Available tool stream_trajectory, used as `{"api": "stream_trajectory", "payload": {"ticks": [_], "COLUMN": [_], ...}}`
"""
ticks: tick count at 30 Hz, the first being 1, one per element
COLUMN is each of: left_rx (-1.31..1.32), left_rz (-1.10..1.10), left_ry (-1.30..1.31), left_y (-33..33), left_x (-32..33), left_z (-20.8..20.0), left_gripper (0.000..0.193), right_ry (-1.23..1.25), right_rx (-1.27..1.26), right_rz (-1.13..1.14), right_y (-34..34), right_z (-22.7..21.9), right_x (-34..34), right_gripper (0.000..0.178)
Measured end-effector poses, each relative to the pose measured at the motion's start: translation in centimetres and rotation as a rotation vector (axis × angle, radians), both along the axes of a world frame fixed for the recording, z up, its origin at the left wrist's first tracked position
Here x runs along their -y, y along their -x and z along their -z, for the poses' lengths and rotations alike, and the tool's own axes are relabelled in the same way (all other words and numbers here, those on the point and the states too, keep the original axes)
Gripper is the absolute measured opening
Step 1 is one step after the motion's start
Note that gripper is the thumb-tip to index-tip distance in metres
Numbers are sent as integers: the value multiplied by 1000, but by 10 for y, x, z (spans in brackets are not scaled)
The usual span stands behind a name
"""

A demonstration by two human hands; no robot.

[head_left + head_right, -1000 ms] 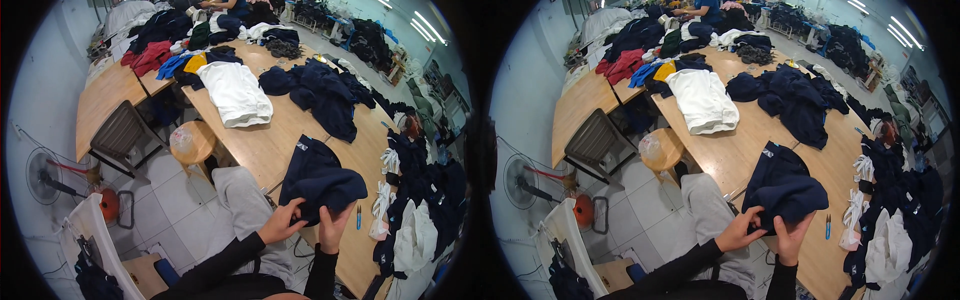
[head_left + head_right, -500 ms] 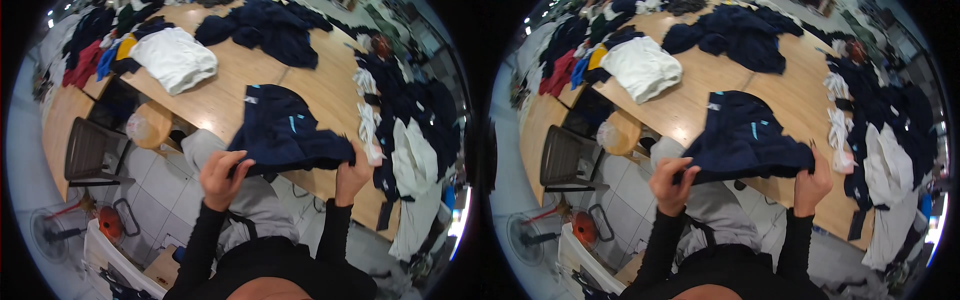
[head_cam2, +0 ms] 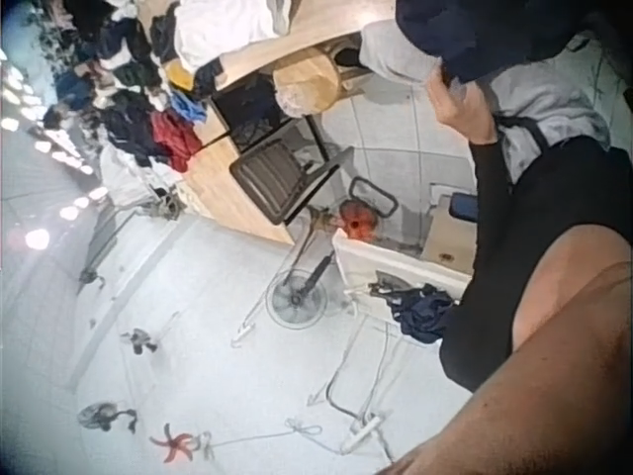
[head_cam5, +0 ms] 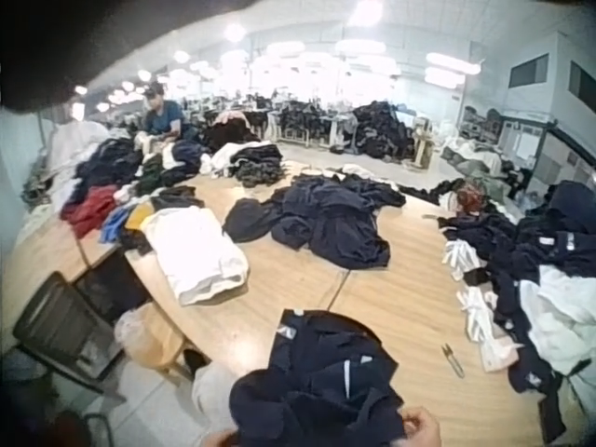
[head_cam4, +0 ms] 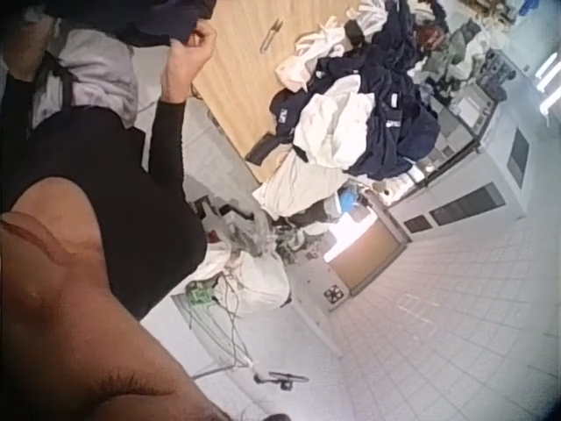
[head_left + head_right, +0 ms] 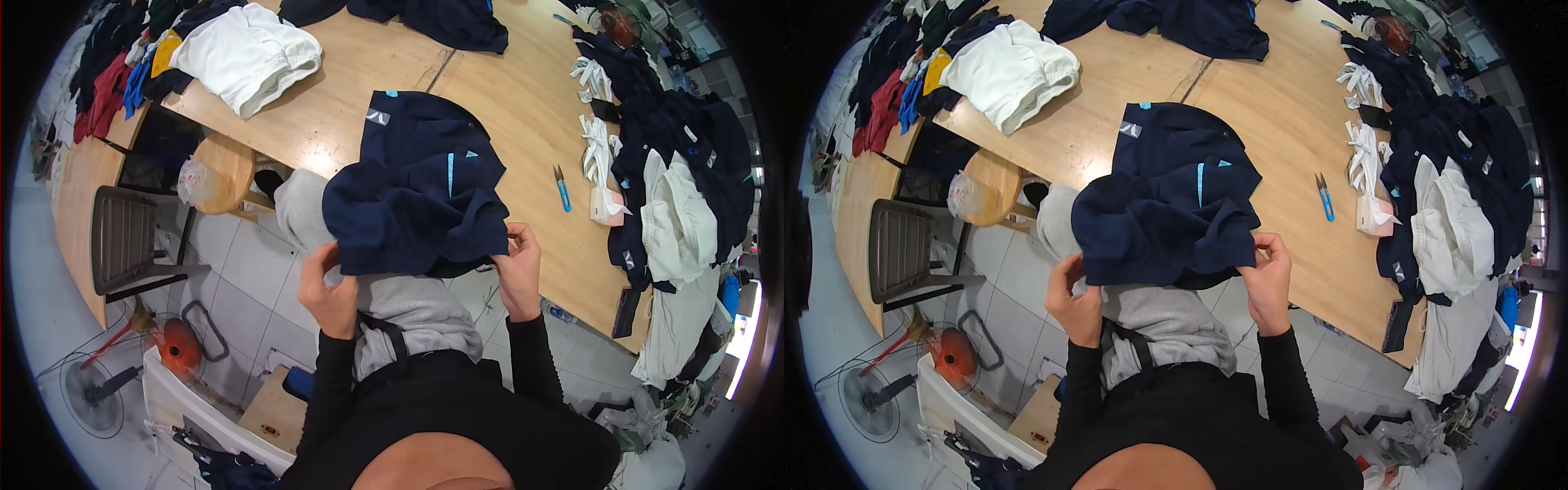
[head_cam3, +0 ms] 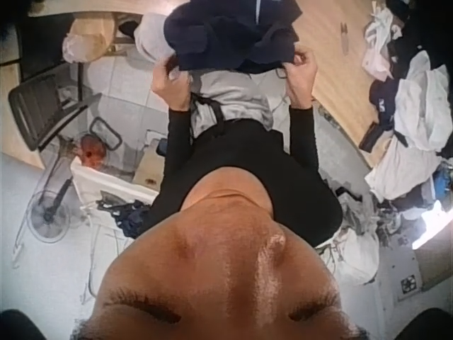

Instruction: The recorder uses thread snips to trim loose threads and inspect dark-colored sports shorts on a factory workbench.

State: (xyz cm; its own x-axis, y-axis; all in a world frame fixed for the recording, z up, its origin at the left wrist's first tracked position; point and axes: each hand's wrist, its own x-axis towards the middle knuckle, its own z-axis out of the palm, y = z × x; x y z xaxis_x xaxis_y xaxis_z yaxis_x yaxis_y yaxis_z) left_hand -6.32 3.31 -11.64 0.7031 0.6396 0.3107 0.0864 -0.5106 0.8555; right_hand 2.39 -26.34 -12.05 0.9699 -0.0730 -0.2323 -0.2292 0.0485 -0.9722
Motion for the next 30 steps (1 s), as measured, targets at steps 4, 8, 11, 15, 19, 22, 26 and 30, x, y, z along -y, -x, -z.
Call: {"api": "stream_trajectory", "payload": {"ticks": [4, 8, 11, 15, 19, 22, 26, 30], "left_rx": [-150, 99, 109, 75, 222, 290, 360, 343], "left_rz": [311, 510, 261, 195, 234, 182, 206, 40], "left_ry": [519, 1774, 1917, 1928, 1826, 1736, 1596, 1358], "left_y": [0, -1, 5, 2, 10, 18, 18, 19], "left_x": [-20, -69, -87, -98, -104, -107, -95, -79], "left_z": [-5, -6, -4, -23, -23, -25, -45, -62], "left_gripper": [24, 38, 38, 27, 22, 20, 14, 19], "right_ry": [-777, -1109, -673, -737, -709, -733, -632, -607], "right_rx": [-439, -584, -450, -381, -253, -273, -203, -146], "right_rz": [29, -168, 1, 35, 115, 162, 192, 195], "right_y": [-17, -28, -21, -11, -8, -8, -5, -5], "right_z": [-9, -26, -52, -66, -78, -87, -97, -100], "right_x": [17, 74, 63, 78, 69, 70, 72, 74], "right_gripper": [34, 40, 35, 26, 22, 22, 20, 23]}}
